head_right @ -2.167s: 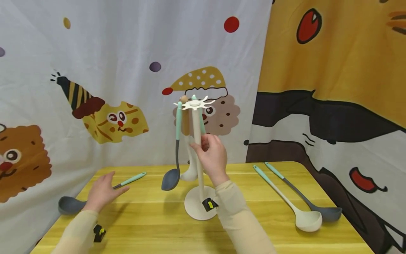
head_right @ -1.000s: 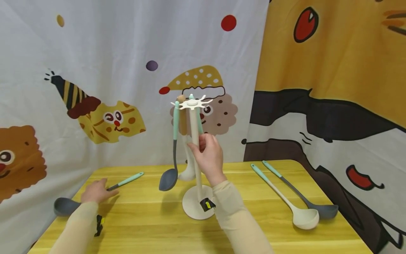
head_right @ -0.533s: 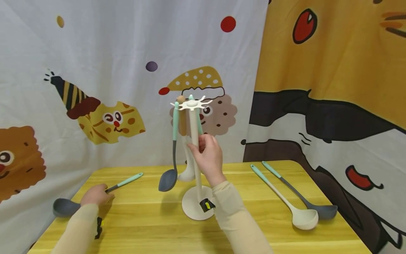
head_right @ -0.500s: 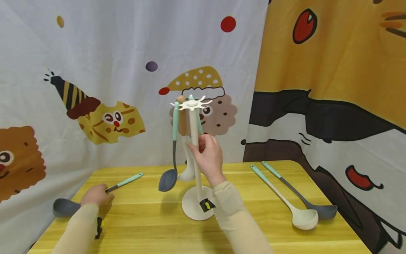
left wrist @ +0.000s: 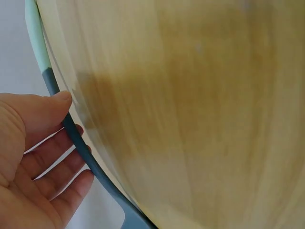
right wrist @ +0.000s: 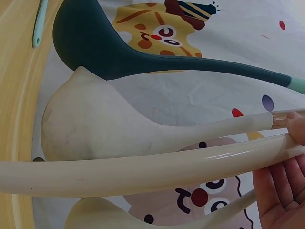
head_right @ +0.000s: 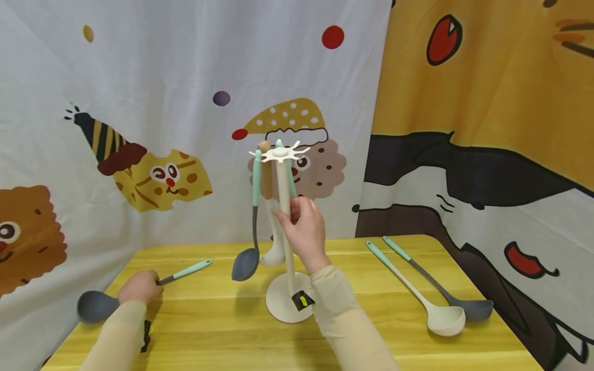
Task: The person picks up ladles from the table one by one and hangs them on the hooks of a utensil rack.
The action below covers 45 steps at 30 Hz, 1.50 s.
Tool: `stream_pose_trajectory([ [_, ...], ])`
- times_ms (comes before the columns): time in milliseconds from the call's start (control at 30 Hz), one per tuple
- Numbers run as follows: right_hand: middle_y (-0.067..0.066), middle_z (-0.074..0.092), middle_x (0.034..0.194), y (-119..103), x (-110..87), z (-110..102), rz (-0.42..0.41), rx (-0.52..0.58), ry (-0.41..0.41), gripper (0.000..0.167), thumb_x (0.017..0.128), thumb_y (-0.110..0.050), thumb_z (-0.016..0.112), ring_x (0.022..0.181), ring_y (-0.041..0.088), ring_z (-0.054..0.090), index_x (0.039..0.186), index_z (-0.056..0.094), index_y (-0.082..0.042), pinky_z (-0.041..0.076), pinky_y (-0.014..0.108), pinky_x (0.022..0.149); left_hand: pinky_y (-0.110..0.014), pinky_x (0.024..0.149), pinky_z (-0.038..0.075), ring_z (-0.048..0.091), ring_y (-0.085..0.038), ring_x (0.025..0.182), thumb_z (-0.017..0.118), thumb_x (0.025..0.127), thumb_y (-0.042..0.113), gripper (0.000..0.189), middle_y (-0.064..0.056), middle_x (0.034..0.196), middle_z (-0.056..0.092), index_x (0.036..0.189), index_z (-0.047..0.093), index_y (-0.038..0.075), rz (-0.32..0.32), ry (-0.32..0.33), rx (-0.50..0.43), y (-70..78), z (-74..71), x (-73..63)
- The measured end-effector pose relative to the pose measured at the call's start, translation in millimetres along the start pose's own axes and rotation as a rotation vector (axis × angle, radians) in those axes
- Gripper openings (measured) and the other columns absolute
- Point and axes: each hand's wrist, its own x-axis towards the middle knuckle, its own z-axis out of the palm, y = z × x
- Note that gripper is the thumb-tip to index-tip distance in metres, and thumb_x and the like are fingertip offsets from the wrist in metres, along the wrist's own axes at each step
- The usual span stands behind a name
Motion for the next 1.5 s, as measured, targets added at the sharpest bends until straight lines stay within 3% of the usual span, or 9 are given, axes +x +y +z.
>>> stream_pose_trajectory([
  [533,0.009,0.058,0.089,0.0,-0.4,0.4,-0.007,0.005,0.005,0.026,0.088,-0.017,0.077,0.075,0.021,0.059,0.1,0.06,-0.002,0.053,0.032,0.066,-0.057,0.064,0.051,0.061,-0.041,0.08,0.062,0.085,-0.002,0.014,-0.021,0.09,0.065,0.099,0.067,0.0,-0.002,-0.001,0.034,0.2,3.1,0.3],
  [933,0.009,0.058,0.088,0.2,-0.1,1.2,-0.013,0.01,0.008,0.026,0.088,-0.017,0.078,0.075,0.021,0.059,0.1,0.061,-0.002,0.053,0.031,0.066,-0.054,0.063,0.051,0.062,-0.037,0.077,0.061,0.09,0.003,0.011,-0.017,0.089,0.066,0.099,0.068,0.001,0.007,0.013,0.018,7.1,0.2,-5.2],
  [1200,0.01,0.058,0.088,-0.2,-0.7,0.9,-0.026,0.005,0.007,0.027,0.087,-0.018,0.078,0.075,0.022,0.059,0.101,0.061,-0.002,0.053,0.033,0.067,-0.051,0.059,0.05,0.062,-0.033,0.074,0.067,0.091,0.011,0.01,-0.015,0.088,0.067,0.098,0.068,0.004,0.025,0.053,-0.006,12.9,1.6,-1.2],
  [1500,0.009,0.058,0.088,-0.2,-0.5,0.1,-0.035,-0.002,0.014,0.026,0.088,-0.019,0.078,0.075,0.021,0.058,0.1,0.061,-0.002,0.052,0.033,0.066,-0.05,0.056,0.049,0.061,-0.034,0.073,0.064,0.095,0.008,0.009,-0.015,0.086,0.064,0.102,0.068,0.004,0.093,0.142,-0.03,26.2,-0.8,1.7],
])
